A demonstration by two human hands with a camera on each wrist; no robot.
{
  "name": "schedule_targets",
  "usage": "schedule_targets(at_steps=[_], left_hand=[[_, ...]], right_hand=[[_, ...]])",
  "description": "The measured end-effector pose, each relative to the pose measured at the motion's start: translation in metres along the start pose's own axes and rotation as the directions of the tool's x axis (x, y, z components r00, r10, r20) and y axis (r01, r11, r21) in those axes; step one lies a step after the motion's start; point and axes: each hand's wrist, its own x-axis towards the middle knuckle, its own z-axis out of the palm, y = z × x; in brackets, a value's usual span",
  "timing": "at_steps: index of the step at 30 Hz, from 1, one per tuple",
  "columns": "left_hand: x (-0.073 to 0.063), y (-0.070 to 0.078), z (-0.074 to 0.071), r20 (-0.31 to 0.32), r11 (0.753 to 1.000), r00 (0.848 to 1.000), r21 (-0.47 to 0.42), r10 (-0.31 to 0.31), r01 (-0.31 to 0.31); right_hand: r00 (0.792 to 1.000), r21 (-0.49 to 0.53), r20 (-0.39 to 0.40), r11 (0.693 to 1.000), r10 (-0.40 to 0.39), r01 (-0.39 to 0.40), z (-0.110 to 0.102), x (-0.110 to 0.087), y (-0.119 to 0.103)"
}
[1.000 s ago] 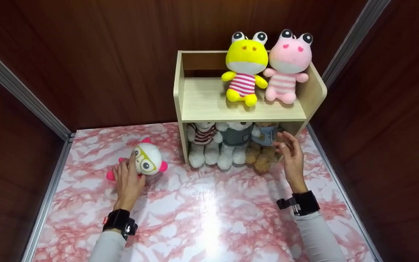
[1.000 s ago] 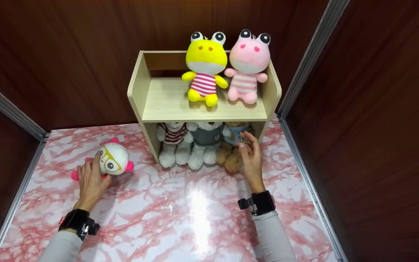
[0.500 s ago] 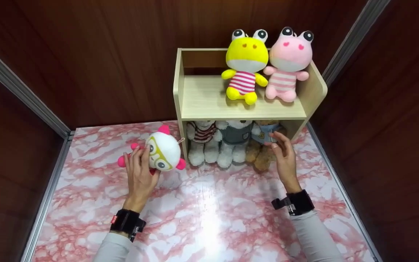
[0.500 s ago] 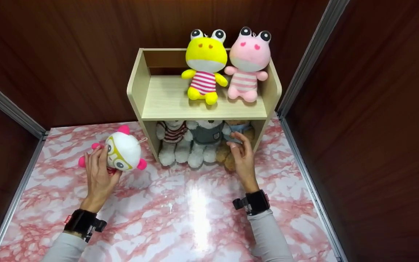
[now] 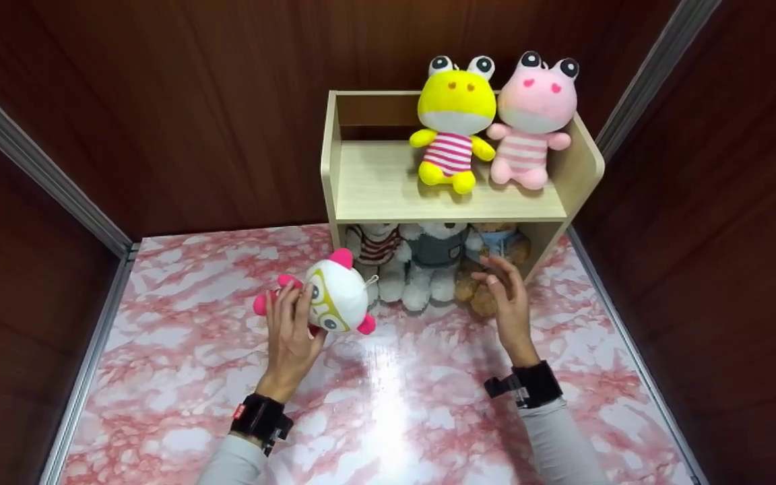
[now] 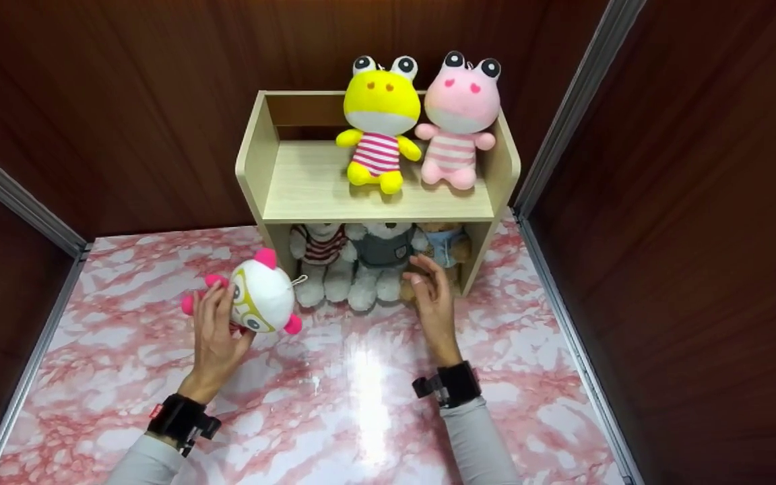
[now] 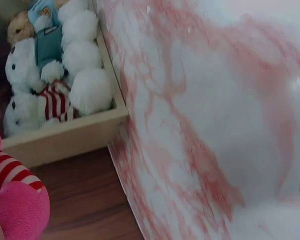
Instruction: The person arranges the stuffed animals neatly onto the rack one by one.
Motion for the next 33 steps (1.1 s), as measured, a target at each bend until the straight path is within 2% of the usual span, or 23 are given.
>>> schedule_targets(at_steps=[6, 11, 15, 20, 28, 33], left_hand=[[-0.004, 0.009, 0.010, 0.039, 1.000, 0.999, 0.007, 0.028, -0.028], [-0.008, 0.016, 0.020, 0.074, 0.998, 0.996, 0.000, 0.059, -0.059], [-0.010, 0.021, 0.030, 0.066, 0.995, 0.992, 0.004, 0.104, -0.105], [-0.012, 0.025, 0.039, 0.052, 0.990, 0.989, 0.023, 0.141, -0.142], [-0.014, 0.030, 0.043, 0.093, 0.993, 0.989, 0.014, 0.114, -0.116], [-0.015, 0.033, 0.047, 0.088, 0.995, 0.992, 0.024, 0.091, -0.093]], right_hand=[[1.000, 0.061, 0.022, 0.998, 0.017, -0.018, 0.021, -0.009, 0.010], [0.997, 0.051, 0.073, 0.998, 0.023, -0.027, 0.038, -0.015, 0.017], [0.994, 0.032, 0.106, 0.999, 0.035, -0.039, 0.053, -0.020, 0.022], [0.985, 0.008, 0.145, 0.996, 0.089, -0.091, 0.071, -0.026, 0.025], [0.970, 0.003, 0.197, 0.989, 0.143, -0.146, 0.097, -0.029, 0.026], [0.944, -0.084, 0.214, 0.968, 0.250, -0.237, 0.107, -0.033, 0.025]])
